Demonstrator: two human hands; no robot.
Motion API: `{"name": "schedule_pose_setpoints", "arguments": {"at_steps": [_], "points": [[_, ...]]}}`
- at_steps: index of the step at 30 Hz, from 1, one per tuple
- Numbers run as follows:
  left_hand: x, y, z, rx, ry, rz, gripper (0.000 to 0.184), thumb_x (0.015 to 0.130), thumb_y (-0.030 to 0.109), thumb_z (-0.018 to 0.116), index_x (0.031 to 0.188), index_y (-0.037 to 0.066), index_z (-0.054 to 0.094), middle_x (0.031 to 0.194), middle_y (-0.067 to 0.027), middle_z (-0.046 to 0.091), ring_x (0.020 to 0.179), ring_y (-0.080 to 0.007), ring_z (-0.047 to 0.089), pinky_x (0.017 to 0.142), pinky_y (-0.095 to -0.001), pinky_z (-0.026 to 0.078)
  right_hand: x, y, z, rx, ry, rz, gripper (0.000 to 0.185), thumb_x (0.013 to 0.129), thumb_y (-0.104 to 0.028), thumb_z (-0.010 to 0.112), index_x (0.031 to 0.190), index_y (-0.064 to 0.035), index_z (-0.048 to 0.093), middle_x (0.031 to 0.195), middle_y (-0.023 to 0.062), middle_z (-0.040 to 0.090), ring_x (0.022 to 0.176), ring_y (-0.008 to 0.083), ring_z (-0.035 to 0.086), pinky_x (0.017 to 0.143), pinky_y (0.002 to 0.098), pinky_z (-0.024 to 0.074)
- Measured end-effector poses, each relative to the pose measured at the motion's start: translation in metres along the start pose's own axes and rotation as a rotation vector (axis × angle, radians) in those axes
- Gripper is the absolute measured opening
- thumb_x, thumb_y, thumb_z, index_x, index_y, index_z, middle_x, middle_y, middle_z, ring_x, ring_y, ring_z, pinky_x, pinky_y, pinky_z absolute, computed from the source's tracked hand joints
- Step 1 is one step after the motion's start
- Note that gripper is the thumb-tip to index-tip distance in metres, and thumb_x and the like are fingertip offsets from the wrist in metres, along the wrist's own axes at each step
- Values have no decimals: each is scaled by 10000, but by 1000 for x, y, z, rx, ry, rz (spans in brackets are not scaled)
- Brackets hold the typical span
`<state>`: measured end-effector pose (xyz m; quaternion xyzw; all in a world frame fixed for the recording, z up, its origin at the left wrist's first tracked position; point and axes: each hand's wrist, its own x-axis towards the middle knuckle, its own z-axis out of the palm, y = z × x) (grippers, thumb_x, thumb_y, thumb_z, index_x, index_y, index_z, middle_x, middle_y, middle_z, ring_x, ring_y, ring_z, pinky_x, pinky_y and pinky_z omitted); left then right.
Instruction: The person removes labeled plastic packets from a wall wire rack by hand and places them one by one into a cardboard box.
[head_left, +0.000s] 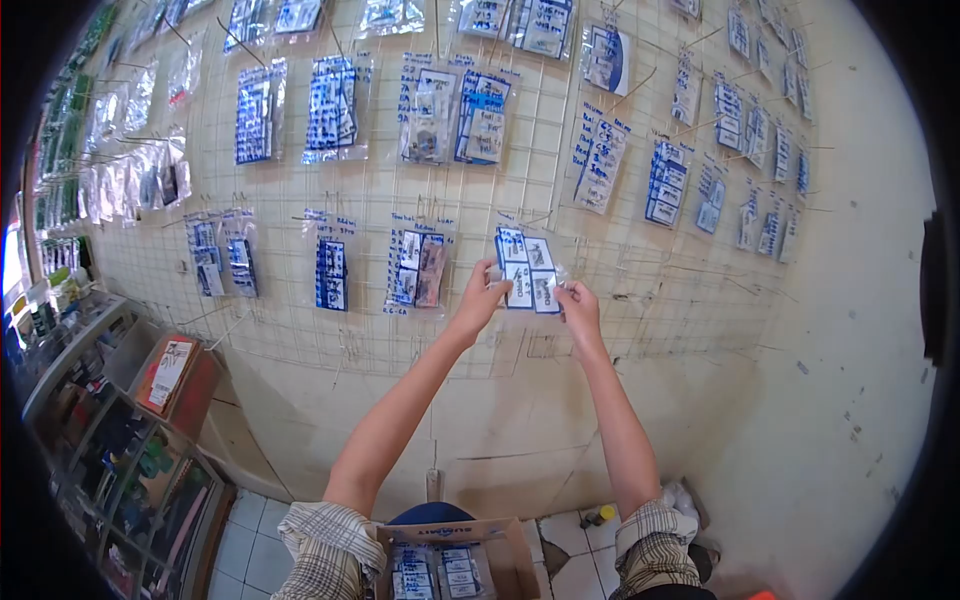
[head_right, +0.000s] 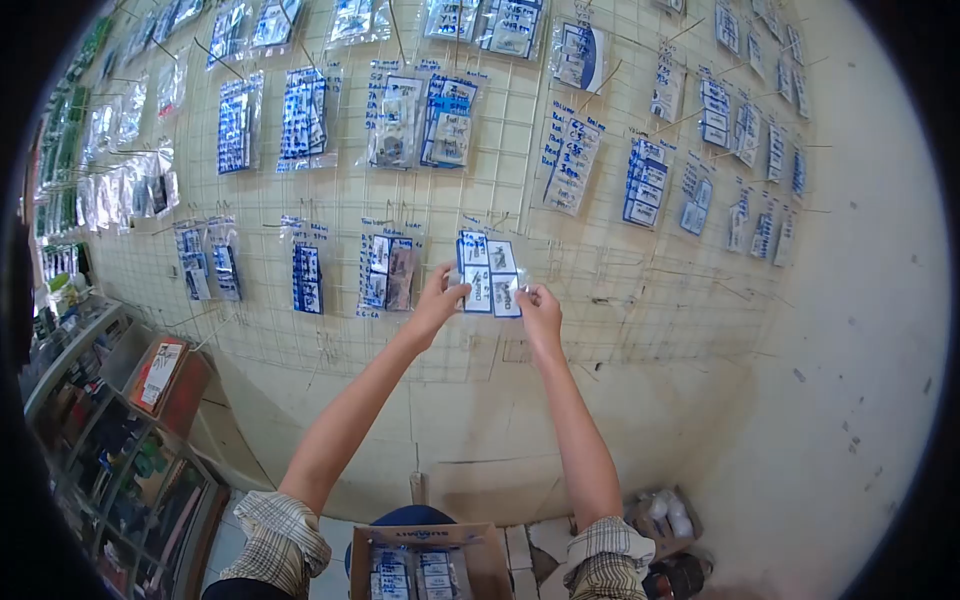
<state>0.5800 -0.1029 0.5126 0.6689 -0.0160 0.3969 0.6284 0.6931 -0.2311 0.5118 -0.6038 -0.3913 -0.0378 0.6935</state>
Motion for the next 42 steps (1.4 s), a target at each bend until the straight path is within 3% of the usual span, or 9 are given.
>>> {"name": "schedule_pose_setpoints", "arguments": {"at_steps": [14,21,24,28,31,34,36,38,42], "points": [[-54,61,15,-82,-128,186,454,768,114,494,1182,66,314,983,-43,479,860,-104,450,703,-234,370,-74,-86,-13,3,109,-22,100,772,-153,519,798,-57,516,645,-31,495,556,35,417,481,190,310],[-81,93,21,-28,-121,124,442,774,127,493,1174,73,313,979,-33,475,861,-95,440,709,-235,361,-92,-114,-20,37,90,-15,85,779,-112,505,822,-40,522,652,-27,504,539,25,414,458,176,295],[-112,91,24,-75,-168,28,459,776,93,498,1179,50,283,1067,-112,440,957,-168,446,810,-268,354,-111,-106,-27,55,55,28,89,780,-116,511,821,-37,520,668,-28,509,560,22,427,460,170,299],[-180,14,22,-39,-72,150,436,777,50,497,1164,42,296,1041,-89,442,921,-127,451,748,-255,381,-176,-41,-36,62,-38,89,95,777,-113,530,819,-29,518,691,-25,515,607,40,460,506,180,360],[-264,-48,22,-42,41,-23,495,766,14,507,1198,19,265,1080,-72,434,991,-109,405,827,-244,340,-250,40,-37,-104,-109,152,92,777,-107,536,819,-25,525,687,-28,519,602,51,465,533,196,381],[-350,-104,23,245,147,-391,565,749,-10,519,1234,50,235,1035,-76,453,854,-110,459,730,-248,390,-330,117,-41,-187,-272,410,110,770,-105,541,811,-5,520,689,7,548,614,85,506,572,215,412],[-393,-121,28,316,296,-449,563,730,-40,515,1225,86,280,958,-124,463,680,-172,497,636,-304,423,-384,163,-42,-248,-319,458,129,745,-124,557,781,-6,522,652,52,543,581,127,513,558,243,414],[-426,-143,25,416,285,-525,599,713,-49,522,1236,109,278,920,-130,463,672,-184,491,637,-300,422,-426,201,-39,-362,-376,476,163,700,-161,581,740,-10,531,625,130,543,557,244,535,548,321,422],[-486,-205,2,719,68,-597,657,680,-46,536,1247,166,280,902,-181,460,746,-296,503,706,-363,419,-471,236,-30,-499,-557,599,167,670,-144,598,730,1,542,666,158,576,643,299,576,588,365,443]]}}
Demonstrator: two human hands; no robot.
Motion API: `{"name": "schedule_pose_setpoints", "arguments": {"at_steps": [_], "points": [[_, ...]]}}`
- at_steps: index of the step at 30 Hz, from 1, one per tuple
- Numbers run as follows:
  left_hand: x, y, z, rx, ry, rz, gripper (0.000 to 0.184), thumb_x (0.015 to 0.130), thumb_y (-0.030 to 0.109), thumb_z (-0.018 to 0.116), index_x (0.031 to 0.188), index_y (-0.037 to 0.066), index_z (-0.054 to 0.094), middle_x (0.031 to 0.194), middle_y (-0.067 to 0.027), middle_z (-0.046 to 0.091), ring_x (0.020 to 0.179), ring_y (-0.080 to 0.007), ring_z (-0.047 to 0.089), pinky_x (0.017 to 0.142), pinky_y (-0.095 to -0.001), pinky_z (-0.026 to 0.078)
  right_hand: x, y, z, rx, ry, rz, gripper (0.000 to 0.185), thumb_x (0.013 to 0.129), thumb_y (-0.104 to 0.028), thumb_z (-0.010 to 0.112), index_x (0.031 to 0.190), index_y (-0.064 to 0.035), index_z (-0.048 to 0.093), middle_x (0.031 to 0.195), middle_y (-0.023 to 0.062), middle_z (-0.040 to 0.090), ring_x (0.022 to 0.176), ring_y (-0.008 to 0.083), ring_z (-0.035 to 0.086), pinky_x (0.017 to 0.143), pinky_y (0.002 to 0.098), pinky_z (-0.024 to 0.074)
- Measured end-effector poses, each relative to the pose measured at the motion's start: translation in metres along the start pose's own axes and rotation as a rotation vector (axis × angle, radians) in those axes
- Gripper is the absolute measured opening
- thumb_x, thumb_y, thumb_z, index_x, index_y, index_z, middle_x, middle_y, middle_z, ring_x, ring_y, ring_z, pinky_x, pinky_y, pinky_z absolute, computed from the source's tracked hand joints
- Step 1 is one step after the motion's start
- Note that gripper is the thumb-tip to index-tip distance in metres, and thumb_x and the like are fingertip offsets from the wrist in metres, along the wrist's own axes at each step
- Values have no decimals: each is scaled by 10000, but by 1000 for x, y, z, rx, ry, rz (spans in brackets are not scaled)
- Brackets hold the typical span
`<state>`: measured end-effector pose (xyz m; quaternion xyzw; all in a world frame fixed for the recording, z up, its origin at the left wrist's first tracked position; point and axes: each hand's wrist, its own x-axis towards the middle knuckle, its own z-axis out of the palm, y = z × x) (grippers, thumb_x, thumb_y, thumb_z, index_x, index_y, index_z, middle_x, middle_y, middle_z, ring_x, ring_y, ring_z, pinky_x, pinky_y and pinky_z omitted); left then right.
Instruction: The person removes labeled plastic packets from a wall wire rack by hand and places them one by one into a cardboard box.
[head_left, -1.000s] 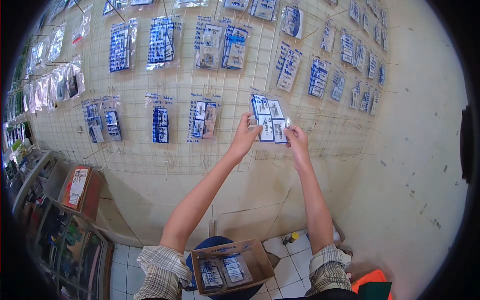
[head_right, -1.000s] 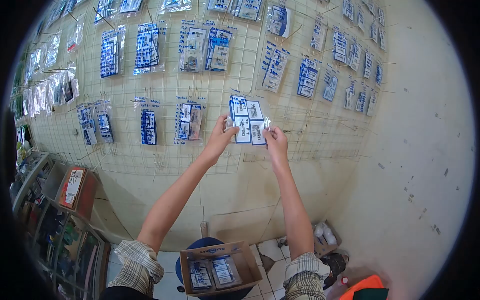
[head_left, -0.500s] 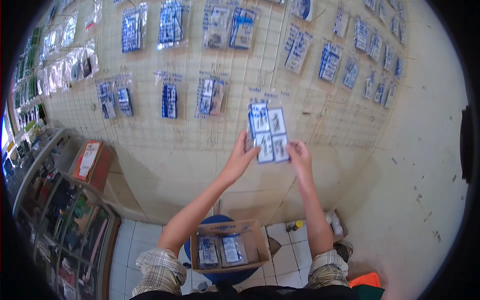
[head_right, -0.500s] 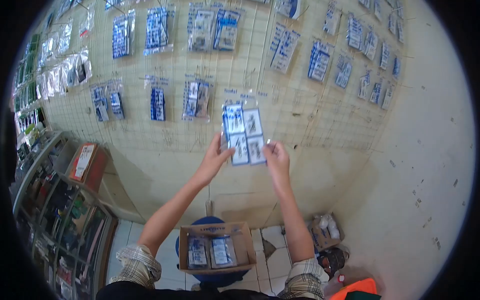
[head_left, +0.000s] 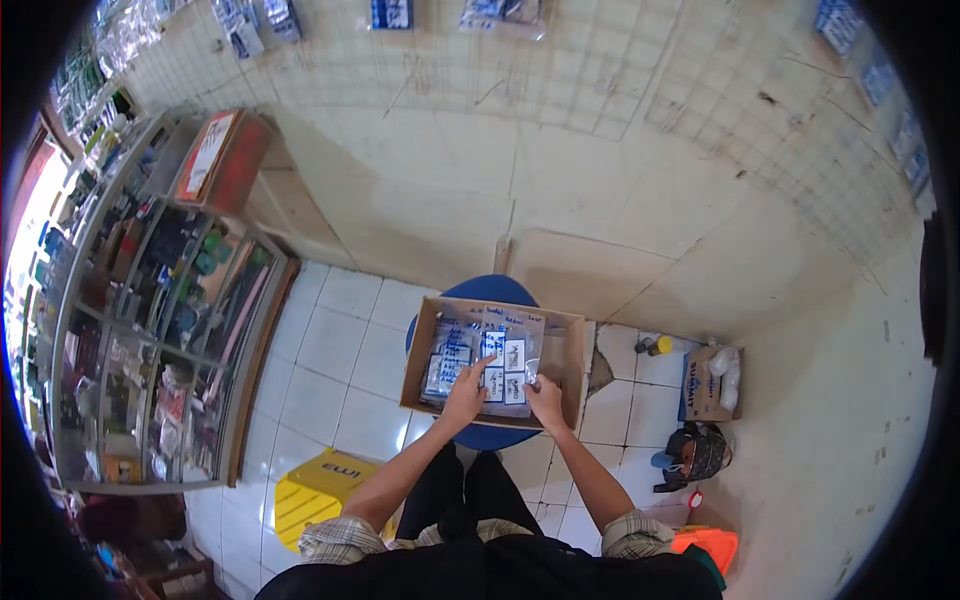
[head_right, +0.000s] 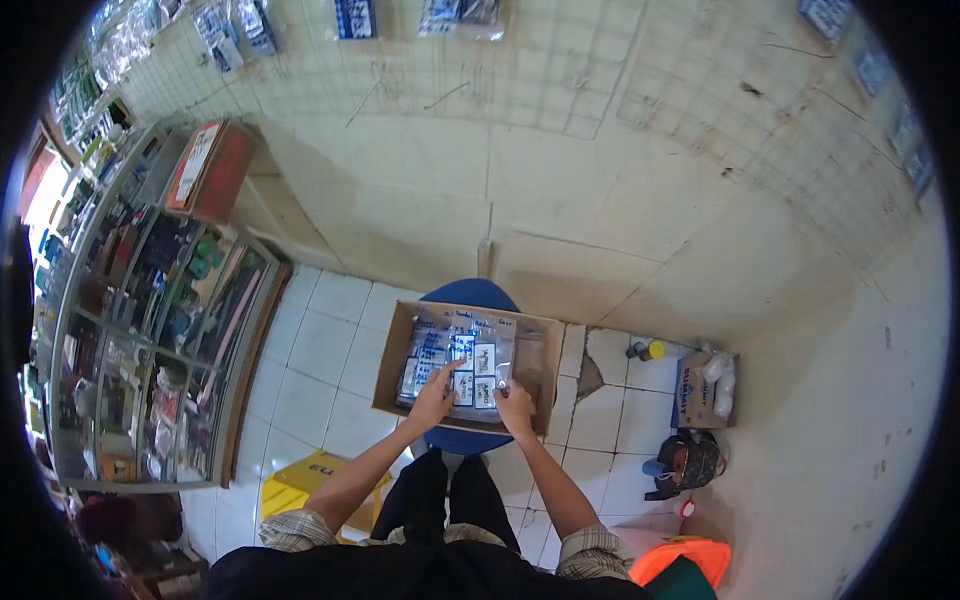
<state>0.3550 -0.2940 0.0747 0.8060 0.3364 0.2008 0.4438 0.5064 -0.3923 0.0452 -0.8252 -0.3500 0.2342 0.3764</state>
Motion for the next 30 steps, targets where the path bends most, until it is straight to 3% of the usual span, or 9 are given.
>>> {"name": "schedule_pose_setpoints", "arguments": {"at_steps": [1,2,6,13,18,20,23,25,30], "points": [[-3,-15,6,119,-50,13,654,685,-28,536,1248,179,276,948,-203,462,785,-335,506,726,-386,414,5,9,9,0,-25,6,167,670,-144,598,730,1,542,666,158,576,643,299,576,588,365,443],[-1,-22,10,126,-145,-132,670,691,28,555,1257,215,250,975,-230,457,887,-410,472,801,-430,380,9,22,20,-21,-42,3,170,661,-142,609,723,4,547,665,163,576,644,297,578,589,359,444],[16,-54,30,186,-340,-274,748,679,88,582,1275,285,176,1050,-233,426,957,-439,438,848,-458,360,30,55,44,-102,-145,67,152,655,-108,585,727,22,555,699,200,575,687,330,573,635,388,447],[32,-73,56,371,-452,-328,709,700,154,593,1271,284,193,1132,-195,394,1042,-399,393,863,-448,366,44,100,69,-258,-114,191,191,700,-147,521,717,36,572,710,257,553,714,380,557,691,427,445],[36,-57,59,428,-479,-399,657,713,178,581,1258,272,225,1167,-193,369,1076,-380,371,849,-432,386,44,72,42,-334,-162,226,255,734,-176,478,786,62,550,755,264,554,746,393,548,706,445,436],[36,-50,57,516,-424,-378,604,721,174,570,1241,241,270,1133,-202,374,1037,-376,399,828,-425,395,40,48,27,-372,-181,288,273,744,-192,469,819,59,546,779,258,558,757,392,548,708,440,436],[44,-7,5,386,-358,-221,551,728,170,561,1218,201,314,1077,-204,379,975,-375,428,806,-421,401,39,8,-8,-515,-62,27,310,759,-248,464,908,15,535,848,231,565,797,369,552,715,417,441],[55,1,-31,367,-207,-54,497,731,161,560,1187,144,362,984,-175,422,895,-332,470,760,-398,415,40,-26,-35,-440,-278,-13,291,767,-250,479,942,-24,534,873,191,577,817,340,557,719,393,445],[98,83,-153,-13,25,173,377,746,111,550,1106,73,445,902,-103,480,720,-195,496,637,-301,422,70,-143,-95,-130,-184,-273,255,782,-218,506,931,-12,527,835,158,589,772,271,579,677,347,452]]}}
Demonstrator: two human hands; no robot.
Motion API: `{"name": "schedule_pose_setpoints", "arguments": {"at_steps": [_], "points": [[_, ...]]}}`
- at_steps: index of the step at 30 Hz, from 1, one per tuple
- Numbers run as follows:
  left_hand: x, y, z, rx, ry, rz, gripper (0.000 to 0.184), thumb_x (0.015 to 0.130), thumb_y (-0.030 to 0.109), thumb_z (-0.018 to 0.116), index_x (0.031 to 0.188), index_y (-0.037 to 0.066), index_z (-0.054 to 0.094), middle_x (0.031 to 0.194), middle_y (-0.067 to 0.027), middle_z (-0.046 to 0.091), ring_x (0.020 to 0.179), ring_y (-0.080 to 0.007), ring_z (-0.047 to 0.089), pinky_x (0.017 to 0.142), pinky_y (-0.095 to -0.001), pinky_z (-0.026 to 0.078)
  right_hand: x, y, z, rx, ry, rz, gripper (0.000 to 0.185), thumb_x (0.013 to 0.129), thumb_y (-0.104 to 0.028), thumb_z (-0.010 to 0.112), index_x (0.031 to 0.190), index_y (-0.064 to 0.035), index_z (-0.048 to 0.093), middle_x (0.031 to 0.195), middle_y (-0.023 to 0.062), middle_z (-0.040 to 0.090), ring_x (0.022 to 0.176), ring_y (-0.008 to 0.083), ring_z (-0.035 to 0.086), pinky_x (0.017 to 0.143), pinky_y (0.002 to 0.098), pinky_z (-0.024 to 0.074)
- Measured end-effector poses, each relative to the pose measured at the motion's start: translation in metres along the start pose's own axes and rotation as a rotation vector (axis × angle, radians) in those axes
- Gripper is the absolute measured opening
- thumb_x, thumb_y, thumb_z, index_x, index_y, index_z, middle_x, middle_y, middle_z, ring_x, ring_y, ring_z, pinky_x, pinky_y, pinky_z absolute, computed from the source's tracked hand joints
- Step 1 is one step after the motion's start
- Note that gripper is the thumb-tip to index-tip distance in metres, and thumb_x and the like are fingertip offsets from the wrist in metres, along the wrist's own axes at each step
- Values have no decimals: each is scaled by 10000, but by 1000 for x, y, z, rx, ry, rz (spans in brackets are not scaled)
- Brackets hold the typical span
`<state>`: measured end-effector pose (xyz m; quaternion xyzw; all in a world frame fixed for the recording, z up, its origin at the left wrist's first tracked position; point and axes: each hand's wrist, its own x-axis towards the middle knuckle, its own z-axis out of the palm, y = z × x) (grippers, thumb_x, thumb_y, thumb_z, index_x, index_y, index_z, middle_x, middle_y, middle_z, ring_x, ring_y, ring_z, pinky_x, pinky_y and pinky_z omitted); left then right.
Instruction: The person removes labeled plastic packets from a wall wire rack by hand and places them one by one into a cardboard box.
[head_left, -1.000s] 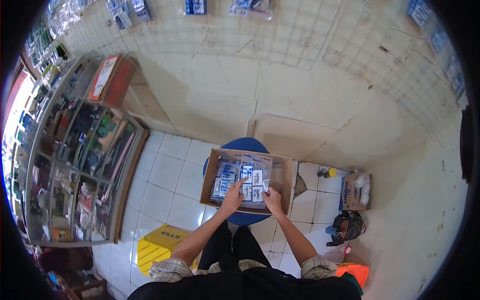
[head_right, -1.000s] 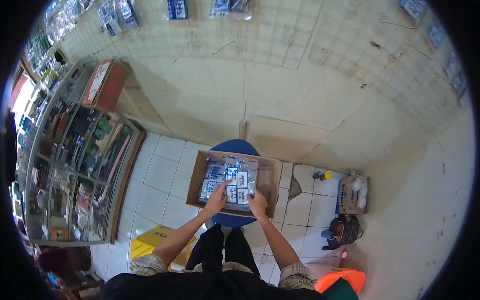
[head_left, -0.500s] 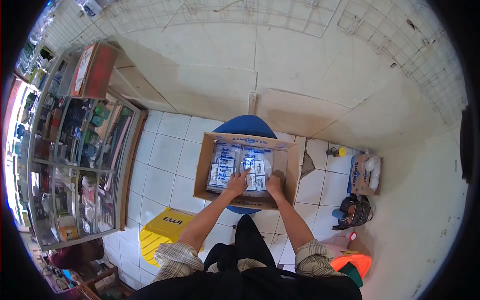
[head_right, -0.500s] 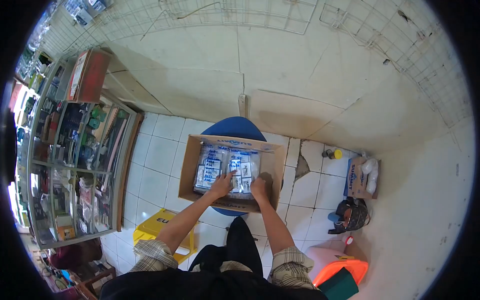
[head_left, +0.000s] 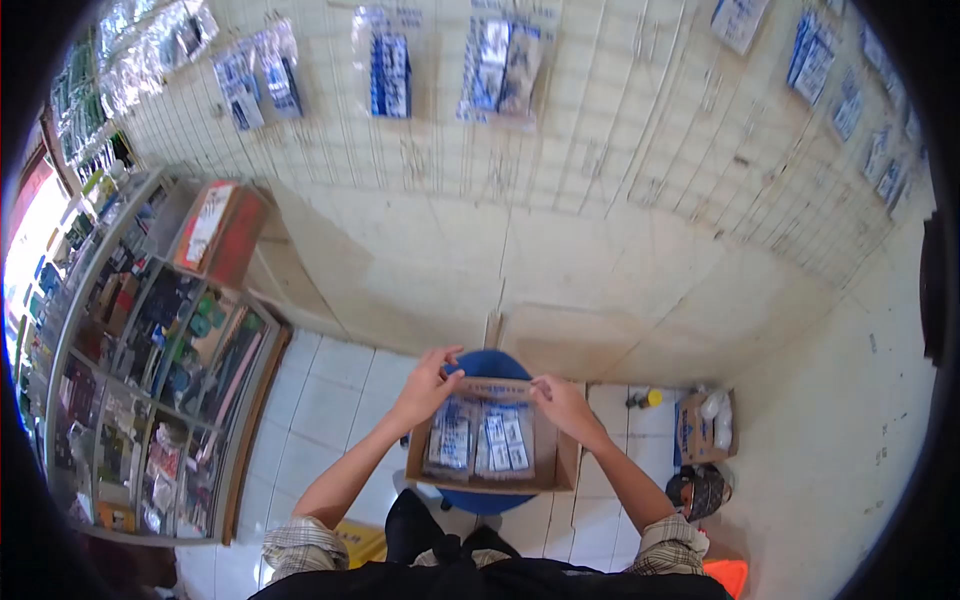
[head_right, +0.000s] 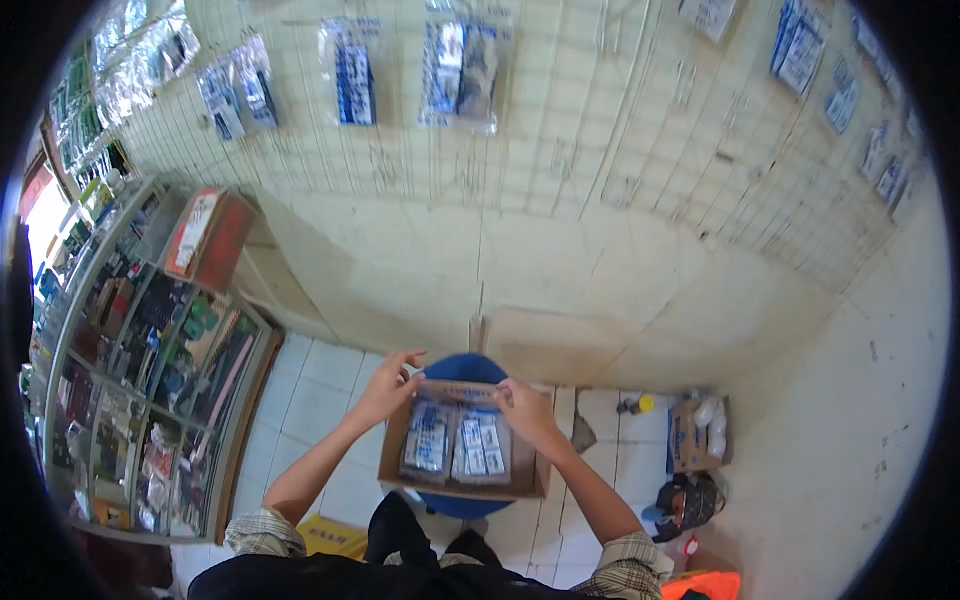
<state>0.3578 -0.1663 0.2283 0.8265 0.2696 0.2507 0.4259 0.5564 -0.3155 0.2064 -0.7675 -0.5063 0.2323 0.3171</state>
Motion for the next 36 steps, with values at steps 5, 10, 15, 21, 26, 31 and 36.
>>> {"name": "schedule_pose_setpoints", "arguments": {"at_steps": [5,10,15,21,26,31,36], "points": [[56,78,-104,-253,183,254,292,775,96,524,1063,79,482,916,-74,473,741,-133,468,607,-241,408,48,-138,-77,260,304,-175,220,779,-158,542,931,0,525,772,113,590,700,177,570,631,265,443],[142,96,-161,-233,261,552,311,769,98,526,1073,82,460,948,-81,470,835,-175,484,674,-274,423,143,-210,-118,284,621,-437,323,779,-157,547,1057,-21,453,982,131,532,878,185,523,707,273,433],[266,73,-151,-127,404,593,481,707,127,584,1119,5,368,1028,-166,427,962,-272,435,802,-338,385,256,-202,-148,-36,889,-314,707,713,-306,614,1202,63,261,1209,230,319,1109,288,358,916,349,304],[314,83,-143,-192,391,656,639,655,159,650,1157,-38,307,1068,-199,422,959,-269,454,842,-347,369,282,-207,-155,320,750,-283,851,712,-380,607,1273,21,110,1245,222,263,1146,299,307,934,366,283],[323,94,-144,-320,191,522,644,642,205,674,1132,-45,339,934,-151,499,814,-197,512,716,-292,432,279,-227,-158,426,859,-244,788,716,-369,608,1251,23,182,1105,166,401,991,230,447,851,317,362],[341,98,-148,-199,178,580,485,663,210,662,1024,-35,448,849,-108,548,735,-130,523,662,-253,435,261,-237,-183,554,635,-205,531,738,-335,598,1119,-19,405,821,26,556,770,87,510,684,226,401],[298,129,-162,-440,-61,514,353,714,182,623,985,0,488,850,-55,570,739,-106,529,665,-245,430,226,-275,-176,791,678,-242,502,712,-172,644,1080,37,374,862,108,566,774,149,548,674,271,437]]}}
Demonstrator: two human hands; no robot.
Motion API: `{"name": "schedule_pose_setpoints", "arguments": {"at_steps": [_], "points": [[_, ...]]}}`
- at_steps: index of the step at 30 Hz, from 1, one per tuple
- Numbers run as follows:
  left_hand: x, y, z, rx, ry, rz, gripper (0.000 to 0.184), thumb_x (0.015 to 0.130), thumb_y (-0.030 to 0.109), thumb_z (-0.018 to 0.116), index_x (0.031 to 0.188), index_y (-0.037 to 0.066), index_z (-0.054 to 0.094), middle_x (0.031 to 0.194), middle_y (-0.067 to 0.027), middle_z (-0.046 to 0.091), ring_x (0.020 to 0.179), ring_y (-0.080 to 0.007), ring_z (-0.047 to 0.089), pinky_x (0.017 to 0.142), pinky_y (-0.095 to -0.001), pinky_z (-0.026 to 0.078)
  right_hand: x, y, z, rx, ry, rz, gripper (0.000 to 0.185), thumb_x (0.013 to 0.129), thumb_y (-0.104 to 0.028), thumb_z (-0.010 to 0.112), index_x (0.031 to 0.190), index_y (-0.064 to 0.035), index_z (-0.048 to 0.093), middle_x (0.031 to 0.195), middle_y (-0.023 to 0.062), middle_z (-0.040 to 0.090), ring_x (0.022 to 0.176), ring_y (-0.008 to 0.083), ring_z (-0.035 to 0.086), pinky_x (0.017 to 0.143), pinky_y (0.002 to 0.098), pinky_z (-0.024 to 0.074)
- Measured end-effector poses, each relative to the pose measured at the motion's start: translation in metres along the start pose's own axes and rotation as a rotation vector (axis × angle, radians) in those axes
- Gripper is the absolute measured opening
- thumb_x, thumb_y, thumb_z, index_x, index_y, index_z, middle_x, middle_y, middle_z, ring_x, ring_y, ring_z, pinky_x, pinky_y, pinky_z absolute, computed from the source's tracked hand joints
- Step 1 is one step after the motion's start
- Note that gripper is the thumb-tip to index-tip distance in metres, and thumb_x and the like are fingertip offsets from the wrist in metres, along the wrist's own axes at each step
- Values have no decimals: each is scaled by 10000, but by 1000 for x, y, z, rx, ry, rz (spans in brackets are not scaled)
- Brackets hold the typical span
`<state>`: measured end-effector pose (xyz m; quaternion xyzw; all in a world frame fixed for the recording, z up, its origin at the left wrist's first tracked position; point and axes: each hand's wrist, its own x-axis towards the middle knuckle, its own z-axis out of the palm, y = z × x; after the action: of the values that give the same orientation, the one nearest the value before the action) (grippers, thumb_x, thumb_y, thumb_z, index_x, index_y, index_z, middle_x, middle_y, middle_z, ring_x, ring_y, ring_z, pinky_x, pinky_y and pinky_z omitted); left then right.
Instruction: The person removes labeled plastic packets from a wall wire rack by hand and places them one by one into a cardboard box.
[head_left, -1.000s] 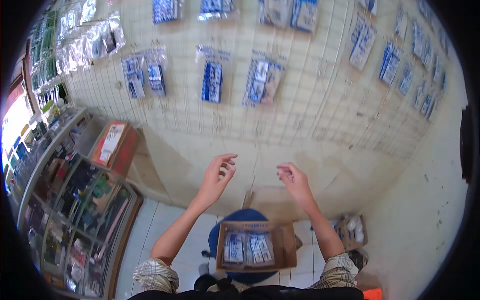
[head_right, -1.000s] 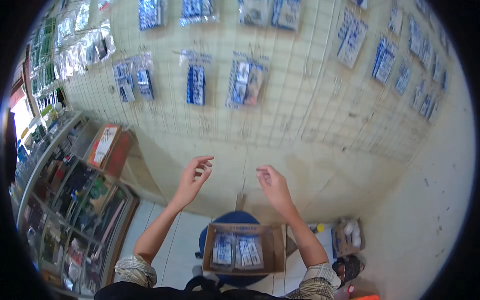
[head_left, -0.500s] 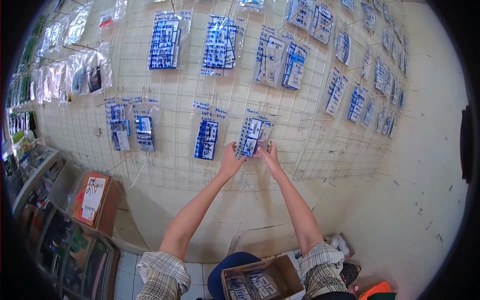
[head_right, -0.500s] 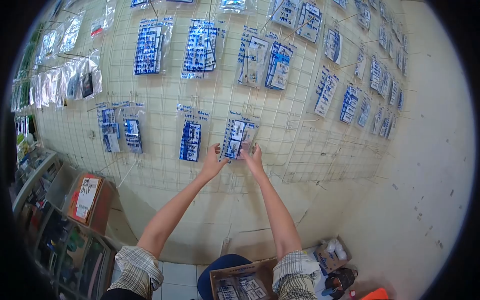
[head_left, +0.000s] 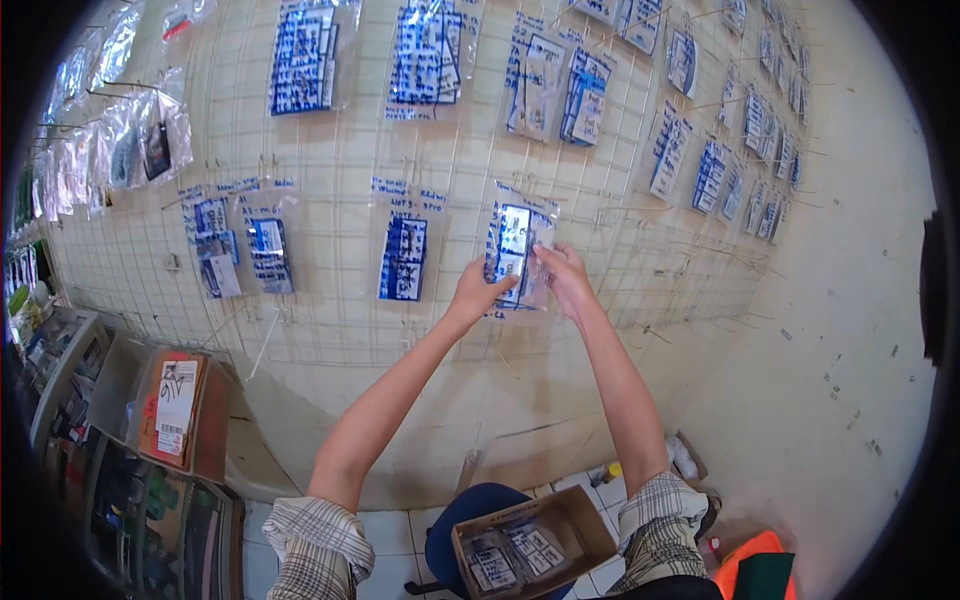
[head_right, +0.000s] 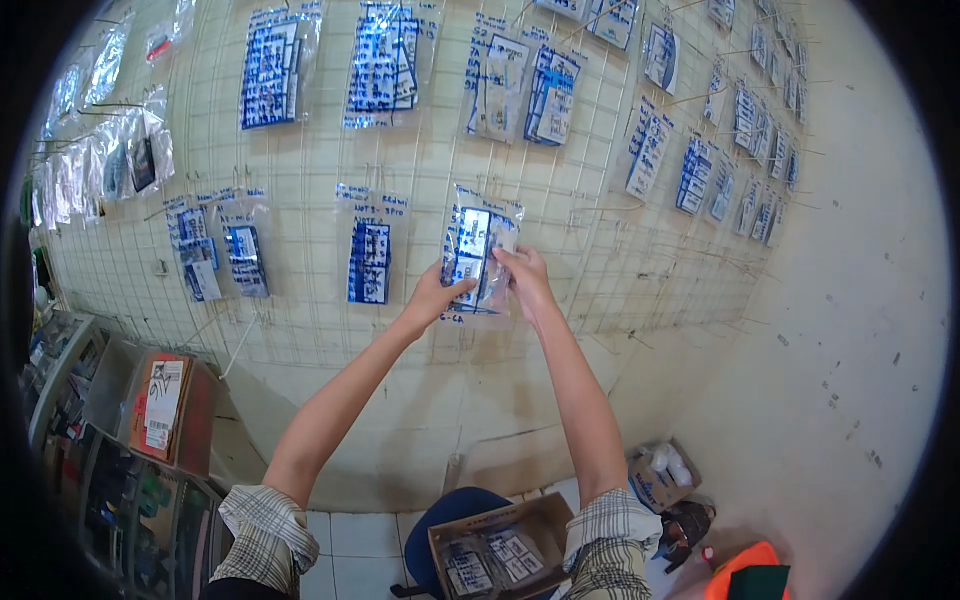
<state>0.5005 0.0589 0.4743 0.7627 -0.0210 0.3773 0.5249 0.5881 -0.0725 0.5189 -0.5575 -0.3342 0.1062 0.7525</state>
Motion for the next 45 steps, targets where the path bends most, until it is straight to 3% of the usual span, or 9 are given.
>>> {"name": "schedule_pose_setpoints", "arguments": {"at_steps": [12,16,19,21,27,31,33,39,45], "points": [[-51,68,31,-248,47,59,395,736,211,603,1042,10,457,900,-59,556,787,-114,523,701,-249,423,-51,-52,-9,-15,21,-73,537,712,-141,640,1122,59,356,925,110,547,827,135,543,671,227,431],[-51,77,30,-363,-19,-74,377,743,200,596,1040,19,449,900,-48,555,785,-93,518,684,-233,421,-50,-58,-14,-43,-30,-39,563,715,-167,639,1147,41,345,933,104,549,837,137,546,663,223,431],[-48,69,27,-223,4,-57,378,740,191,597,1039,19,443,890,-45,554,777,-93,517,682,-233,421,-45,-60,-12,-100,-47,-12,623,716,-259,640,1174,29,332,998,137,521,938,182,511,758,274,410],[-46,65,22,-190,-11,-52,381,738,190,598,1040,19,441,885,-45,552,775,-95,516,685,-235,420,-38,-63,-7,-272,-9,-152,692,723,-389,605,1202,15,313,1106,182,455,1054,225,430,878,322,329],[-46,56,14,-175,-44,-11,433,731,190,603,1075,4,416,900,-54,541,785,-103,512,702,-241,419,19,-70,-13,-497,-239,-261,728,725,-518,533,1200,3,353,1194,168,398,1133,224,347,949,326,235],[-44,51,7,-144,-48,35,462,732,172,601,1106,-5,393,933,-66,531,813,-109,507,718,-246,420,21,-88,-8,-506,-455,-233,692,731,-503,538,1184,-2,389,1179,129,426,1125,205,357,948,324,236],[-45,51,4,-157,-93,-10,533,710,178,606,1152,2,365,994,-117,537,888,-167,517,775,-278,407,15,-94,-4,-394,-514,-99,533,808,-393,484,1187,-28,396,1217,85,389,1142,188,328,950,317,244],[-35,31,7,-75,-25,50,585,673,195,632,1147,-8,357,983,-141,537,892,-194,517,783,-289,401,28,-89,-4,-205,-575,-76,590,743,-361,597,1162,12,414,1126,96,469,1065,166,411,901,270,304],[-27,29,13,16,3,80,629,650,209,650,1143,-34,345,987,-154,526,871,-204,517,768,-291,405,22,-101,-6,-211,-552,-117,487,765,-256,589,1146,6,433,998,56,523,916,112,462,827,240,347]]}}
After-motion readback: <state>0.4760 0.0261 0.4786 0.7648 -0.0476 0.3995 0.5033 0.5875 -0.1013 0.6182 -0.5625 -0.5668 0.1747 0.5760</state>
